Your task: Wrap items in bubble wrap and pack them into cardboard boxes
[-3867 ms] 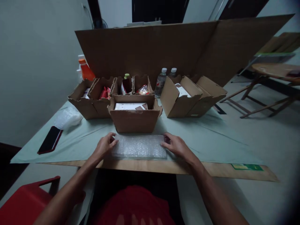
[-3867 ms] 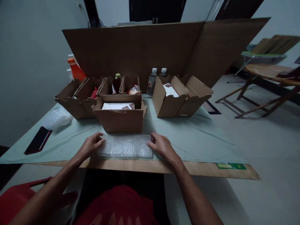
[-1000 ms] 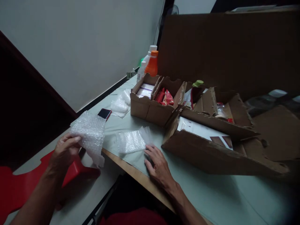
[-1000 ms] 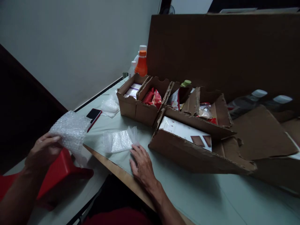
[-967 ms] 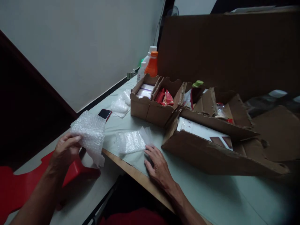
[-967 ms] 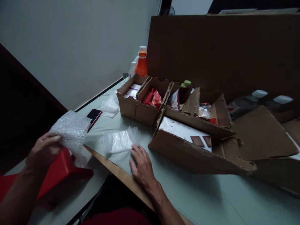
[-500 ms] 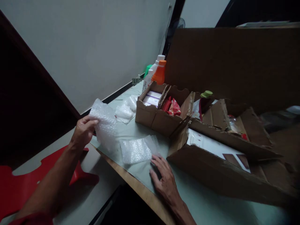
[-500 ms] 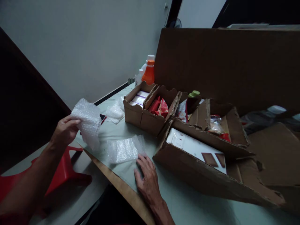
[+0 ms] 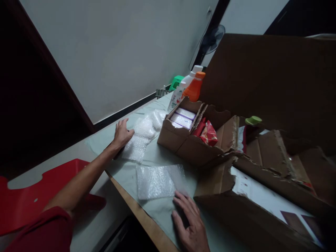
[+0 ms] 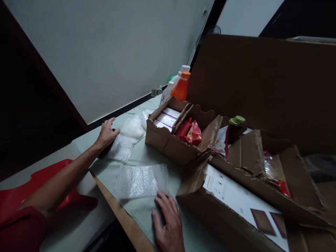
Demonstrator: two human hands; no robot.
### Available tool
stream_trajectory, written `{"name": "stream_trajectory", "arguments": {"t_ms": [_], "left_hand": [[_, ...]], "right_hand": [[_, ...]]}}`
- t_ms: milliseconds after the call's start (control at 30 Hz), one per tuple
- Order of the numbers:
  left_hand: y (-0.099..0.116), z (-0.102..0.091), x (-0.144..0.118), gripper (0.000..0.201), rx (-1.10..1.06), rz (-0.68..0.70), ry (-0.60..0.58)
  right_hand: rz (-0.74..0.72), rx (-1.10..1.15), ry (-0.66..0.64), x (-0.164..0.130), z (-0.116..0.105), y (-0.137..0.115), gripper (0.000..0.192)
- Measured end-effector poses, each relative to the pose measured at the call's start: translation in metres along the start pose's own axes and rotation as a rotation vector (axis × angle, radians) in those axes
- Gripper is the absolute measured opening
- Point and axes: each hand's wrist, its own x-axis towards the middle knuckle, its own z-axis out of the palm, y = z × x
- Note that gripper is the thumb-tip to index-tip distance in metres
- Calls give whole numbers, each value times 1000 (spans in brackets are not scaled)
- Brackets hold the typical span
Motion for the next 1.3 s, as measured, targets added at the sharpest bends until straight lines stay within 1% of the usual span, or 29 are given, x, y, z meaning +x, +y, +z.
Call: {"name": "stream_trajectory", "arguments": {"t_ms": [100,167,233,333,400,467,500,567,600,633,667,733,800,833,900,933,967,1067,1100,1200,1300], "left_hand": [[11,14,1,44,104,151,-63],[21,29,6,35,153,239,-121],[33,45,17,32,196,297,-161],[49,66,43,35,254,310,-176],[58,75,58,35,281,289,-183],[63,77,63,33,293,274,-203],[64,76,59,32,296,272,-216],[62,69,38,29,280,319,-249],[60,62,22,28,261,362,-271],[58,54,4,26,226,434,-302],[55,45,-15,26,185,505,-343],[50,27,-50,29,103,577,-455],[45,13,-77,44,32,572,-601],[44,8,-87,54,5,554,-681],[45,4,-99,70,-36,512,-815],[47,3,-103,71,-51,493,-866],[50,2,-106,66,-66,476,-917],[62,0,-118,27,-75,444,-1068],[67,-1,-124,21,-65,441,-1113],[84,-1,-144,23,-47,449,-1216],[106,6,-169,18,-60,492,-1315]], "right_hand": [[-13,-7,4,1,-1,1,29],[-11,-12,-2,1,-2,2,29],[-16,-18,-20,0,-3,3,30],[-33,-20,-36,-2,-3,5,32],[-16,-13,-27,-2,-2,5,34],[23,10,-7,-3,-1,3,37],[46,27,1,-3,-1,1,39],[87,65,8,-4,-1,-3,43],[100,82,9,-4,-1,-5,45],[108,93,11,-4,-1,-7,48],[109,99,15,-4,-1,-9,49],[84,94,31,-2,-3,-14,53],[30,86,50,1,-5,-20,55],[-5,87,60,3,-7,-23,55],[-79,96,86,6,-12,-32,54],[-104,99,101,7,-16,-36,53],[-118,99,114,7,-21,-41,51],[-97,79,112,-4,-42,-53,46],[-77,74,99,-11,-51,-56,44],[-1,87,104,-39,-79,-63,36],[131,43,218,-68,-105,-68,32]]}}
